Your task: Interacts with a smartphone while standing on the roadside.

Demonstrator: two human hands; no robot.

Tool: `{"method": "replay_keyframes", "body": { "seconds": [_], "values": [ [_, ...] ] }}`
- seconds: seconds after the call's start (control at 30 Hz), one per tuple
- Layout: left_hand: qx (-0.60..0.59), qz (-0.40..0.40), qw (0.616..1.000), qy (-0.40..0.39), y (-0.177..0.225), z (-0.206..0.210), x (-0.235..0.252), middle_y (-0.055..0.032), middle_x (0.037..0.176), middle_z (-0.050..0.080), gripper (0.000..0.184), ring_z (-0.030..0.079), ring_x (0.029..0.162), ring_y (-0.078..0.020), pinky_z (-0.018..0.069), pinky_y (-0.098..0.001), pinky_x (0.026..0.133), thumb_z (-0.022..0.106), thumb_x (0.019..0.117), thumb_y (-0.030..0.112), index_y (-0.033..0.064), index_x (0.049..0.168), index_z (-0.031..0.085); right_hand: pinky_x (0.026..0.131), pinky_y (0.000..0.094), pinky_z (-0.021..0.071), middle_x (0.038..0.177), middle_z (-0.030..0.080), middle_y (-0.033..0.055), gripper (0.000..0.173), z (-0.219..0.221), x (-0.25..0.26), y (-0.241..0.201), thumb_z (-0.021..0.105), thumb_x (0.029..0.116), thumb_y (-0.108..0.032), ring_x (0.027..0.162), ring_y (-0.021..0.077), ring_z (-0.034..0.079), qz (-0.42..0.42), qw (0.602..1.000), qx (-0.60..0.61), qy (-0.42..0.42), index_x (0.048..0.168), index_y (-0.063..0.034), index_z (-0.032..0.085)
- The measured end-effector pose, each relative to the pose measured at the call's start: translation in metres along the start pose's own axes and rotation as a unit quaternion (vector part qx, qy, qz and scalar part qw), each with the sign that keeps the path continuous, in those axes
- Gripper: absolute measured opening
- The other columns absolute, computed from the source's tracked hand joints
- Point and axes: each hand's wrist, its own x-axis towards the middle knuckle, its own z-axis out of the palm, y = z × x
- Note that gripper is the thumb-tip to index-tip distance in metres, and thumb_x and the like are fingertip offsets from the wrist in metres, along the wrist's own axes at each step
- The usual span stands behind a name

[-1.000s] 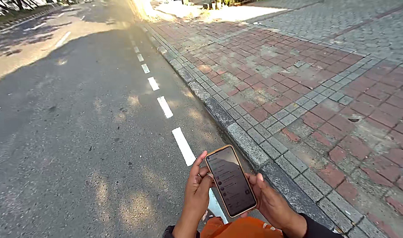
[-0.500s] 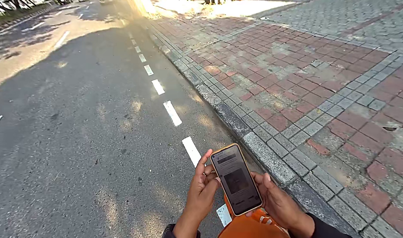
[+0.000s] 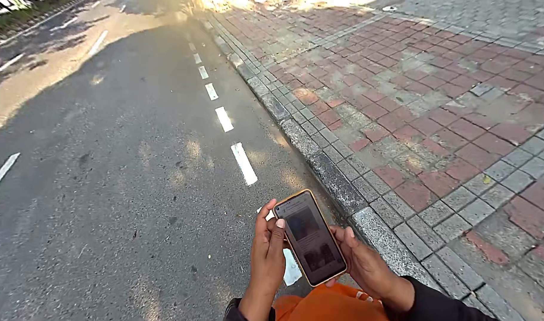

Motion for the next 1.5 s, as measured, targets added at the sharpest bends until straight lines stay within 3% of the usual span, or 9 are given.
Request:
{"method": "replay_keyframes", "body": {
  "seconds": [0.1, 0.37, 0.6, 0.73, 0.83, 0.93, 1.17, 1.37, 1.5],
  "values": [
    [-0.027, -0.003, 0.999, -0.024, -0.008, -0.013, 0.05, -0.0016, 0.104, 0.071, 0.048, 0.074, 0.086, -0.0136, 0.0644, -0.0313, 0.067, 0.033, 0.1067, 0.018, -0.0021, 0.15, 0.029, 0.067, 0.0364, 0.0661, 0.123, 0.072, 0.0081, 0.078, -0.006, 0.047, -0.009, 0.044, 0.0962, -0.075, 0.099, 0.0221, 0.076, 0.001, 1.0, 0.01, 0.009, 0.139, -0.0105, 0.05],
    [-0.073, 0.051, 0.982, -0.169, -0.039, -0.074, 0.192, -0.0055, 0.122, 0.067, 0.082, 0.072, 0.101, -0.0126, 0.0616, -0.0336, 0.088, 0.046, 0.0838, -0.006, -0.0066, 0.157, 0.007, 0.066, 0.0379, 0.0658, 0.122, 0.072, 0.0092, 0.082, 0.002, 0.182, -0.012, 0.043, 0.0947, -0.078, 0.096, 0.0234, 0.076, -0.041, 0.996, -0.016, 0.073, 0.14, -0.0096, 0.05],
    [-0.036, 0.048, 0.967, -0.248, -0.042, -0.14, 0.301, -0.0126, 0.135, 0.06, 0.103, 0.071, 0.108, -0.0192, 0.0639, -0.0366, 0.084, 0.06, 0.0738, -0.009, -0.0018, 0.159, 0.002, 0.068, 0.0385, 0.0662, 0.123, 0.072, 0.0075, 0.077, 0.029, 0.293, -0.01, 0.044, 0.0955, -0.075, 0.1, 0.0229, 0.076, -0.073, 0.992, -0.002, 0.105, 0.138, -0.0116, 0.051],
    [-0.038, 0.037, 0.976, -0.212, -0.045, -0.163, 0.349, -0.0114, 0.125, 0.065, 0.084, 0.073, 0.101, -0.0165, 0.0635, -0.0337, 0.084, 0.054, 0.0849, -0.009, -0.0036, 0.157, 0.011, 0.067, 0.037, 0.0662, 0.121, 0.073, 0.0086, 0.078, 0.039, 0.345, -0.014, 0.043, 0.0957, -0.076, 0.097, 0.0225, 0.076, -0.07, 0.992, -0.001, 0.107, 0.137, -0.0109, 0.052],
    [-0.045, 0.035, 0.984, -0.166, -0.048, -0.177, 0.389, -0.002, 0.102, 0.071, 0.056, 0.073, 0.087, -0.011, 0.063, -0.0291, 0.071, 0.041, 0.099, 0.0, -0.0059, 0.152, 0.024, 0.068, 0.0363, 0.066, 0.121, 0.073, 0.0084, 0.079, 0.04, 0.389, -0.017, 0.043, 0.0954, -0.076, 0.096, 0.0217, 0.076, -0.064, 0.992, 0.003, 0.106, 0.138, -0.01, 0.052],
    [-0.054, 0.007, 0.985, -0.162, -0.051, -0.192, 0.433, -0.0008, 0.103, 0.072, 0.051, 0.074, 0.088, -0.0129, 0.064, -0.0305, 0.068, 0.035, 0.1039, 0.008, -0.0032, 0.152, 0.025, 0.068, 0.037, 0.0661, 0.121, 0.073, 0.0089, 0.079, 0.032, 0.437, -0.022, 0.044, 0.0951, -0.076, 0.097, 0.0221, 0.076, -0.056, 0.994, 0.011, 0.093, 0.138, -0.0097, 0.052],
    [-0.057, 0.036, 0.977, -0.203, -0.081, -0.218, 0.562, -0.0064, 0.125, 0.068, 0.082, 0.073, 0.102, -0.0155, 0.0628, -0.0361, 0.085, 0.051, 0.0851, -0.006, -0.0043, 0.157, 0.01, 0.066, 0.0361, 0.0657, 0.119, 0.073, 0.0091, 0.082, -0.009, 0.576, -0.039, 0.044, 0.0932, -0.079, 0.093, 0.0223, 0.076, -0.049, 0.996, 0.017, 0.078, 0.138, -0.0104, 0.052],
    [0.013, 0.03, 0.987, -0.16, -0.088, -0.237, 0.675, -0.013, 0.136, 0.06, 0.105, 0.071, 0.107, -0.0197, 0.0635, -0.038, 0.085, 0.064, 0.0734, -0.011, -0.0024, 0.159, 0.002, 0.068, 0.0373, 0.0659, 0.121, 0.072, 0.0078, 0.081, -0.039, 0.706, -0.068, 0.043, 0.0955, -0.077, 0.097, 0.0219, 0.076, -0.022, 0.999, 0.017, 0.04, 0.14, -0.0097, 0.05],
    [0.014, 0.027, 0.996, -0.083, -0.09, -0.249, 0.731, -0.0108, 0.128, 0.065, 0.089, 0.072, 0.105, -0.0158, 0.0628, -0.034, 0.085, 0.057, 0.0814, -0.011, -0.0045, 0.156, 0.009, 0.069, 0.0365, 0.066, 0.121, 0.072, 0.0068, 0.08, -0.043, 0.774, -0.086, 0.043, 0.0961, -0.076, 0.097, 0.0207, 0.075, 0.0, 1.0, 0.003, 0.015, 0.14, -0.0099, 0.049]
  ]
}}
